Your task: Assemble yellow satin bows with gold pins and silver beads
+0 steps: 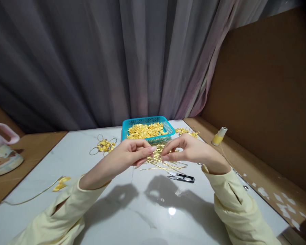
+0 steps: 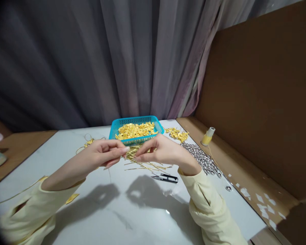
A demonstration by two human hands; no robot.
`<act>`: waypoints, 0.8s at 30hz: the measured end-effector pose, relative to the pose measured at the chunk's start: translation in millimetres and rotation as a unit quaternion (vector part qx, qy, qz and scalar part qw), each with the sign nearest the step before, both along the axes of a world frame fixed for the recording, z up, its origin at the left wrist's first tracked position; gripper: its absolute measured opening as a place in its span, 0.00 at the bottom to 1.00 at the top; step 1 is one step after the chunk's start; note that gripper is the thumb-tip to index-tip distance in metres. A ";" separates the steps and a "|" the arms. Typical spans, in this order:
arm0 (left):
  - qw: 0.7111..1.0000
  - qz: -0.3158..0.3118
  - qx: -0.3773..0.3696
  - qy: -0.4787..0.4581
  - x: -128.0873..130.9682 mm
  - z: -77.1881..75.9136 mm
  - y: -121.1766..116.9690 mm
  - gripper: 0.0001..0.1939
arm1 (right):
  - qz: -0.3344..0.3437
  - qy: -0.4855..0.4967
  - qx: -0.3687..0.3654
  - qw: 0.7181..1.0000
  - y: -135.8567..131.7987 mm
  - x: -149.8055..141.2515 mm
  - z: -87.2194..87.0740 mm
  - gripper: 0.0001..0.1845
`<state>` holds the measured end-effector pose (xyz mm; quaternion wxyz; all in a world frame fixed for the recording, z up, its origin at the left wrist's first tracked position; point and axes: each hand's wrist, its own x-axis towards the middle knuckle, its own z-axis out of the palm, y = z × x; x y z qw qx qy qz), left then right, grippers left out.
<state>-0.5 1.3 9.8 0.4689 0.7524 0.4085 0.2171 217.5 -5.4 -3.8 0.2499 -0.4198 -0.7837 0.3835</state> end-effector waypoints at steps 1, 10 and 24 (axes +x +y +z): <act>1.000 0.001 0.000 0.001 0.1 0.0 -0.1 0.15 | 0.000 -0.001 0.000 1.000 0.2 0.4 0.0 0.11; 1.000 0.000 -0.004 0.000 1.3 0.6 -0.2 0.17 | 0.011 0.025 -0.007 1.000 2.7 -5.5 -1.4 0.10; 1.000 0.001 0.000 0.000 1.4 -1.6 1.1 0.16 | 0.040 0.095 -0.051 0.993 2.7 -11.1 -4.6 0.09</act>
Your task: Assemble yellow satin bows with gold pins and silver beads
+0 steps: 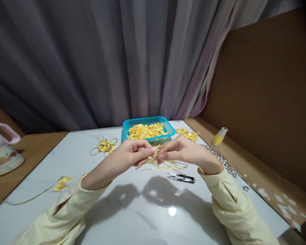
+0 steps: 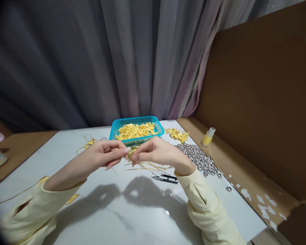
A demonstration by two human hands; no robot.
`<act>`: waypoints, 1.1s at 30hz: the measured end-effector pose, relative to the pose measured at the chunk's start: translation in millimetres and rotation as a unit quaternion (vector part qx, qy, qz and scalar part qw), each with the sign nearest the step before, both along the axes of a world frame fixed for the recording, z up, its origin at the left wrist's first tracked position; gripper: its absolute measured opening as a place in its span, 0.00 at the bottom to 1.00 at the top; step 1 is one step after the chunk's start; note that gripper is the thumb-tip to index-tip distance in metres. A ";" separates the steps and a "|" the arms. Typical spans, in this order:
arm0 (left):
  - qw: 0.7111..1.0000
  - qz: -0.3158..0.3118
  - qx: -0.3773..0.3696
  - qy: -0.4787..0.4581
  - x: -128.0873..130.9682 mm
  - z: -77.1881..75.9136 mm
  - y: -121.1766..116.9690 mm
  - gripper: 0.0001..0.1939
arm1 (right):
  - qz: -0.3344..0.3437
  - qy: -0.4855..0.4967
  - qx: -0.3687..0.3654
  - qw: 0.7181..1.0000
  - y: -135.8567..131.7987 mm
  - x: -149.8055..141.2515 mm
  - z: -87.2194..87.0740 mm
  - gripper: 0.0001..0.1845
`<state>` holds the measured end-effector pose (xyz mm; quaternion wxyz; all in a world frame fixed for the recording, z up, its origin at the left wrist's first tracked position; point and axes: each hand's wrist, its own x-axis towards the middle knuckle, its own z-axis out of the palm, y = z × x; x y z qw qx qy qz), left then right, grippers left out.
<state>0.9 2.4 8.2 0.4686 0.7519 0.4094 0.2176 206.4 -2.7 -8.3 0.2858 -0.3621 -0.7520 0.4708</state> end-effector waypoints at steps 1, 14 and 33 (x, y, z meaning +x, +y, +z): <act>1.000 -0.002 -0.001 -0.002 0.0 0.1 -0.2 0.16 | 0.001 0.003 -0.008 1.000 -0.4 -0.4 0.1 0.09; 1.000 0.003 0.015 0.000 -3.0 -1.8 0.6 0.16 | 0.014 0.042 -0.034 0.998 2.2 4.5 -0.9 0.06; 0.992 -0.110 -0.063 0.025 -3.6 -5.4 5.9 0.17 | -0.012 -0.091 0.030 0.995 -2.2 5.9 5.7 0.08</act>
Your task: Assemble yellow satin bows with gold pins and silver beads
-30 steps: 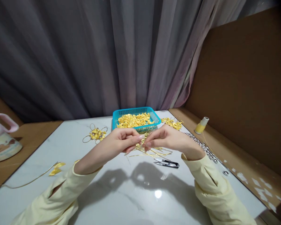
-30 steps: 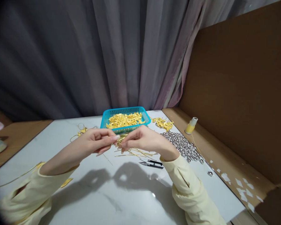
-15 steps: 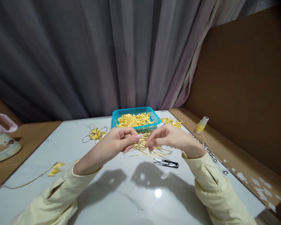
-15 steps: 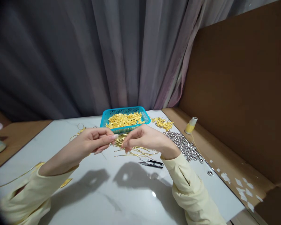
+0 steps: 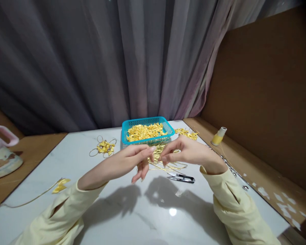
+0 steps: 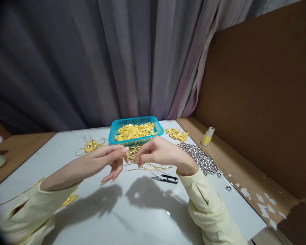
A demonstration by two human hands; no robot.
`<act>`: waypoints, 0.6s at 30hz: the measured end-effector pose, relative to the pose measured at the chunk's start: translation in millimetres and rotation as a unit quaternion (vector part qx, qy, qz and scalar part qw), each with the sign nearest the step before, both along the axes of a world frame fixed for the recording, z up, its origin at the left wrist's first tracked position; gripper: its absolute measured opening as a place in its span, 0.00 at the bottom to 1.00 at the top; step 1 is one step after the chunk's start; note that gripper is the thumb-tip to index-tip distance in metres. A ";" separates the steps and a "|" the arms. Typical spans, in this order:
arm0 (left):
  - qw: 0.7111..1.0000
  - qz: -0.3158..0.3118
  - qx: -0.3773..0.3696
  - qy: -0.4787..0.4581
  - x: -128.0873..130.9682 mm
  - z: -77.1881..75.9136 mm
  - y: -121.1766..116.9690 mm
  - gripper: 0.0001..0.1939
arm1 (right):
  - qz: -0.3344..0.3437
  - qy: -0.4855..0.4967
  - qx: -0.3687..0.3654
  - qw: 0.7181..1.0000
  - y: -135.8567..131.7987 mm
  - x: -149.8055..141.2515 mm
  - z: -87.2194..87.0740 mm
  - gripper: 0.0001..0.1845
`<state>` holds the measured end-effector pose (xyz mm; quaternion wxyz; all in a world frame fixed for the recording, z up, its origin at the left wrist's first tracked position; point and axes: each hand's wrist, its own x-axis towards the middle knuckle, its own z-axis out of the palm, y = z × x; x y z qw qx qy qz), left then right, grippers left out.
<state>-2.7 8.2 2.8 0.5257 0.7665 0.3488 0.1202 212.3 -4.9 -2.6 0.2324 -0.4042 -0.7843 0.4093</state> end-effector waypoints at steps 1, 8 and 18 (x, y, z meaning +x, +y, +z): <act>1.000 -0.018 -0.010 0.001 0.4 -2.0 0.6 0.17 | 0.007 -0.017 0.010 1.000 -0.6 -0.4 0.2 0.09; 0.998 -0.021 -0.011 0.053 5.0 -0.5 -6.4 0.16 | 0.021 -0.058 0.027 0.998 -6.5 -5.4 1.1 0.10; 0.997 -0.064 0.016 0.042 3.8 -2.8 -20.3 0.18 | 0.080 -0.079 0.063 0.992 -13.7 -5.5 0.3 0.11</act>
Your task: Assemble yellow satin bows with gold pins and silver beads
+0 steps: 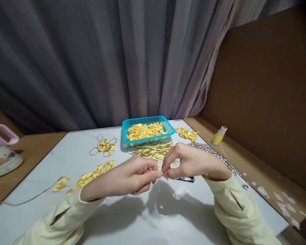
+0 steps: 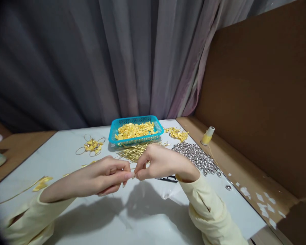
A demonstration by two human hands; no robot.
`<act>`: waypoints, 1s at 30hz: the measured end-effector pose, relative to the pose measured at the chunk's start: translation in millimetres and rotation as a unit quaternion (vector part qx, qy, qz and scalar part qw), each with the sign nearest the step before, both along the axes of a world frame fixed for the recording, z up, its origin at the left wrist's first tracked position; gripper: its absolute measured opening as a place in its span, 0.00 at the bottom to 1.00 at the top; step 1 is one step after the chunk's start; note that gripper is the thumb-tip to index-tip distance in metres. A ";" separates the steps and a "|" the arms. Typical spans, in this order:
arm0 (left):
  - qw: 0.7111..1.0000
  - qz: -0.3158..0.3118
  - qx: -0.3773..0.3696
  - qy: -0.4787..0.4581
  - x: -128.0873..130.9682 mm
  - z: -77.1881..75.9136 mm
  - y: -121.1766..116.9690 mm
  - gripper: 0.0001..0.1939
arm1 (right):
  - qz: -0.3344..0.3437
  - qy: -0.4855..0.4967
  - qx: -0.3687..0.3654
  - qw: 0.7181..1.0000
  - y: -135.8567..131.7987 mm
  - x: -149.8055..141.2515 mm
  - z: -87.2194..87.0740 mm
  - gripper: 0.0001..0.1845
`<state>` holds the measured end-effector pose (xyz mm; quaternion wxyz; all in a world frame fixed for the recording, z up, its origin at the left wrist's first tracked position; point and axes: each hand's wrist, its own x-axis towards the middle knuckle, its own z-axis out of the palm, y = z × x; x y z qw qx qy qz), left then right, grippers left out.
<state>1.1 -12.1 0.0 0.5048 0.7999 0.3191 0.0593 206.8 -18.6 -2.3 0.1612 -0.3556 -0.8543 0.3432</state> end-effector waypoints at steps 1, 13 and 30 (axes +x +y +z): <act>1.000 -0.005 0.007 0.004 0.4 -0.8 0.0 0.18 | 0.009 -0.003 0.012 1.000 -0.1 0.9 -0.4 0.11; 0.999 0.028 -0.013 -0.044 24.4 -72.2 5.1 0.15 | 0.014 -0.095 0.061 0.994 -0.8 35.6 -62.7 0.09; 0.962 0.154 -0.167 -0.150 22.5 -137.9 17.2 0.14 | -0.139 -0.331 0.208 0.910 -27.1 47.7 -124.6 0.12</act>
